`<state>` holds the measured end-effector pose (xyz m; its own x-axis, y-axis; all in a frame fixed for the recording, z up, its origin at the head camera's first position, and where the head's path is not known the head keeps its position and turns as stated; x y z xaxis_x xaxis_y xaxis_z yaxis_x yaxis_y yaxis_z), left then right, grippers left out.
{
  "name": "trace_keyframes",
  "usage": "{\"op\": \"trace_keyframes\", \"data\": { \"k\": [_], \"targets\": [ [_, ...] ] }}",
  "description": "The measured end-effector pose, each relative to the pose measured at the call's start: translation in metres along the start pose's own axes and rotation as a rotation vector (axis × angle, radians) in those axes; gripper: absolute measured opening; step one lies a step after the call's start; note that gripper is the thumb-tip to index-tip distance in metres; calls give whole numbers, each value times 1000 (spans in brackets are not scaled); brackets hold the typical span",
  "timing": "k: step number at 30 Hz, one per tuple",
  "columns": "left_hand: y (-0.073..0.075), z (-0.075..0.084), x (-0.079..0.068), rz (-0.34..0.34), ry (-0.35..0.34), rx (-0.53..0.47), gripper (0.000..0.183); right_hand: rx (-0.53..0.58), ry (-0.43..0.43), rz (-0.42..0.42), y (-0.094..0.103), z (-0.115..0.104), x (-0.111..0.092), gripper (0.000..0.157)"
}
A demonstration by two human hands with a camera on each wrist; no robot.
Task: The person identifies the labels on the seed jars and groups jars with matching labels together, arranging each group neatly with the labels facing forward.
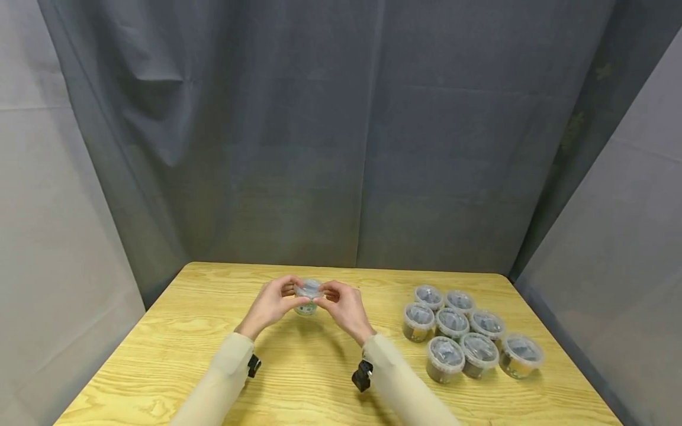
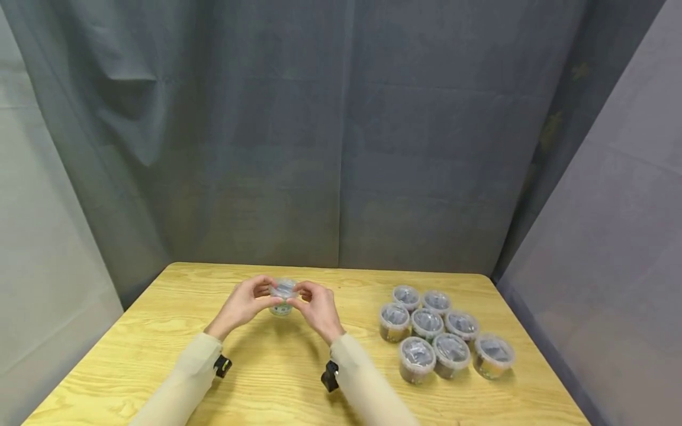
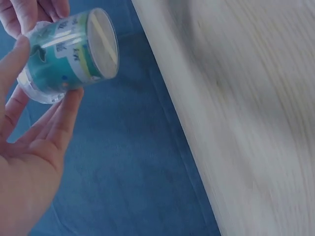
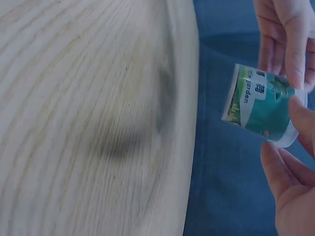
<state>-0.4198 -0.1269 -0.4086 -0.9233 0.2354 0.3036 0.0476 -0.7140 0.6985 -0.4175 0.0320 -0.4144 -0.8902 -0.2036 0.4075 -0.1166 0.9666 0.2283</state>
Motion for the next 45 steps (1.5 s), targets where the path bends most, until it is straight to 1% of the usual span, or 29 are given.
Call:
{"op": "trace_keyframes", "data": {
  "k": [2,7,9,14,17,22,25,28,31,34,39,45],
  "targets": [
    [6,-3,0,25,5,37,28,-44,8,8,-6,-1,4,23],
    [17,-16,0,65,7,114,27,-98,42,-1,-22,-6,14,22],
    [20,-21,1,74,10,129,26,-121,45,-3,-29,-7,18,21],
    [24,-34,2,77,38,186,26,-178,24,-4,-46,-3,27,21],
    [29,-42,3,90,47,229,26,-200,16,-12,-56,0,33,21],
    [35,-59,4,118,50,266,24,-252,37,-45,-76,6,42,20],
    [36,-70,4,113,60,292,23,-288,43,-68,-86,11,44,20],
    [37,-77,5,92,51,316,23,-316,39,-91,-93,13,46,27],
    [37,-82,8,71,49,305,24,-348,22,-124,-98,14,47,34],
    [36,-86,10,47,46,292,23,-371,-7,-159,-102,16,47,40],
    [35,-92,14,23,65,287,23,-415,-48,-220,-108,18,48,53],
    [33,-98,14,17,67,299,22,-441,-82,-247,-112,22,46,56]
  ]
}}
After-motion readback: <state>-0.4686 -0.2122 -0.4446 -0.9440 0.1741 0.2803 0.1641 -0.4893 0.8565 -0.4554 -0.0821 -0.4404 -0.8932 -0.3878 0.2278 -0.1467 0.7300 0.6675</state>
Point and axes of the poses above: each hand's wrist, its own x-axis towards the middle knuckle, its own y-axis out of the back of the hand, z = x × y, the point moved 10 cm from there along x, towards the middle knuckle, and after that the axes turned 15 degrees about x, right-handed, at the moved point
